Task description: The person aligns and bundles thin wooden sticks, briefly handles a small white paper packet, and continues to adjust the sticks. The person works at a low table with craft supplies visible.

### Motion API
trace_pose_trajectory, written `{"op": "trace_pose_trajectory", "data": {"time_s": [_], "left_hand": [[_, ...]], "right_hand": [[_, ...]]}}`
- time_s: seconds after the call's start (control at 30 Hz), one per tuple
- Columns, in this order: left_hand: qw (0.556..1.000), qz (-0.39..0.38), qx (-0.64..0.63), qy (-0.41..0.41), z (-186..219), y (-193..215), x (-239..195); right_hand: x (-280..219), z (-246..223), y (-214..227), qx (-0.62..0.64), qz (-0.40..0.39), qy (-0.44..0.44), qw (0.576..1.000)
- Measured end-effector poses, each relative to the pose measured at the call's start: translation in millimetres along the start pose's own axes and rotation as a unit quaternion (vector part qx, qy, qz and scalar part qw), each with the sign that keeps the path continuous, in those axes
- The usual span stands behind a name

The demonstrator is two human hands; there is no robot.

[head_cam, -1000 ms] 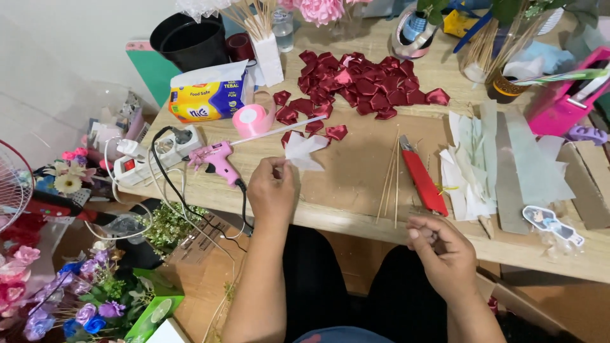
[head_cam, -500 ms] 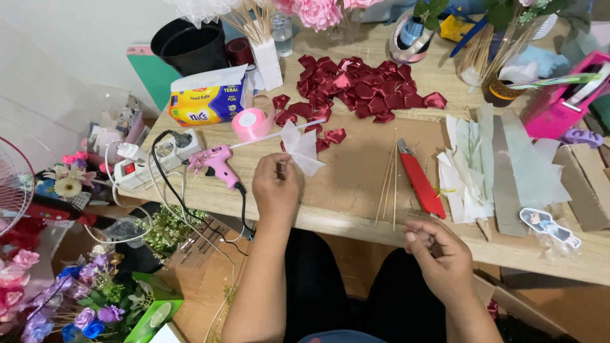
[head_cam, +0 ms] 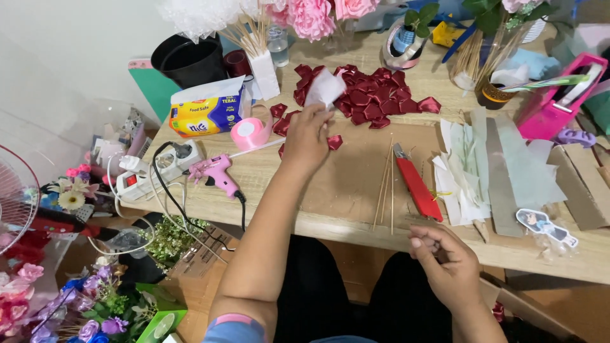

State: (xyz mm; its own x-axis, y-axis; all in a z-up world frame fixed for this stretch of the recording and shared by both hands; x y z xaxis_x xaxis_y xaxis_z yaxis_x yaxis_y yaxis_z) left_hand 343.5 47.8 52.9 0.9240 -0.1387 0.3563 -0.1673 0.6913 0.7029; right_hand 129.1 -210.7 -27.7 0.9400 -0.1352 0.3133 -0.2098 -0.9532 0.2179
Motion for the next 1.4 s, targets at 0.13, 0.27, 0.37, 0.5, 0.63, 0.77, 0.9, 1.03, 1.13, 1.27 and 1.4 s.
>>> {"op": "trace_pose_trajectory", "data": {"time_s": [0.13, 0.27, 0.37, 0.5, 0.63, 0.77, 0.9, 1.03, 1.13, 1.27, 1.4], "left_hand": [[0.996, 0.069, -0.040, -0.026, 3, 1, -8], [0.981, 0.075, -0.142, 0.108, -11, 1, -6], [0.957, 0.107, -0.223, 0.152, -27, -7, 0], [0.940, 0.166, -0.271, 0.122, -32, -11, 10], [0.943, 0.163, -0.266, 0.112, -23, -12, 4], [0.938, 0.176, -0.255, 0.153, -29, -9, 4], [0.991, 0.077, -0.088, 0.062, -32, -36, 17], [0.995, 0.064, -0.058, -0.054, -25, -58, 13], [0.995, 0.043, -0.080, -0.039, -6, -53, -8], [0.989, 0.034, 0.072, -0.122, 67, -42, -58], [0.983, -0.051, 0.104, -0.143, 84, -81, -114]], "right_hand": [[1, -1, -2, -0.004, 0.004, 0.002, 1.000], [1, -14, -8, -0.007, -0.016, 0.014, 1.000], [-1, -17, -5, -0.015, -0.017, 0.021, 1.000], [-1, -14, -1, -0.007, -0.016, 0.028, 0.999], [-3, -18, 0, 0.007, -0.015, 0.033, 0.999], [0, -24, 0, 0.006, -0.018, 0.053, 0.998], [-1, -29, -3, 0.020, -0.023, 0.078, 0.997], [0, -31, -1, -0.020, -0.009, 0.089, 0.996], [-1, -44, -6, -0.048, -0.016, 0.121, 0.991], [2, -66, -14, -0.146, -0.013, 0.179, 0.973], [-2, -56, -27, -0.371, 0.033, 0.220, 0.902]]}}
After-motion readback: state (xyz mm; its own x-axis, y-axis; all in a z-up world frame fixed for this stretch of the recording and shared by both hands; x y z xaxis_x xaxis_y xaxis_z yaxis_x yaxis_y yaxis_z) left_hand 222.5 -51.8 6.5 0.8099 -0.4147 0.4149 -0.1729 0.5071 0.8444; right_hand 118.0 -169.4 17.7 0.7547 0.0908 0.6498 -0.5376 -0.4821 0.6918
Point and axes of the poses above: each hand's wrist, its own x-axis towards the middle knuckle, its own y-axis out of the back of the hand, z = x × y, the point moved 10 cm from there along x, towards the middle knuckle, and after that the axes turned 2 degrees about -x, right-handed, at the moved point
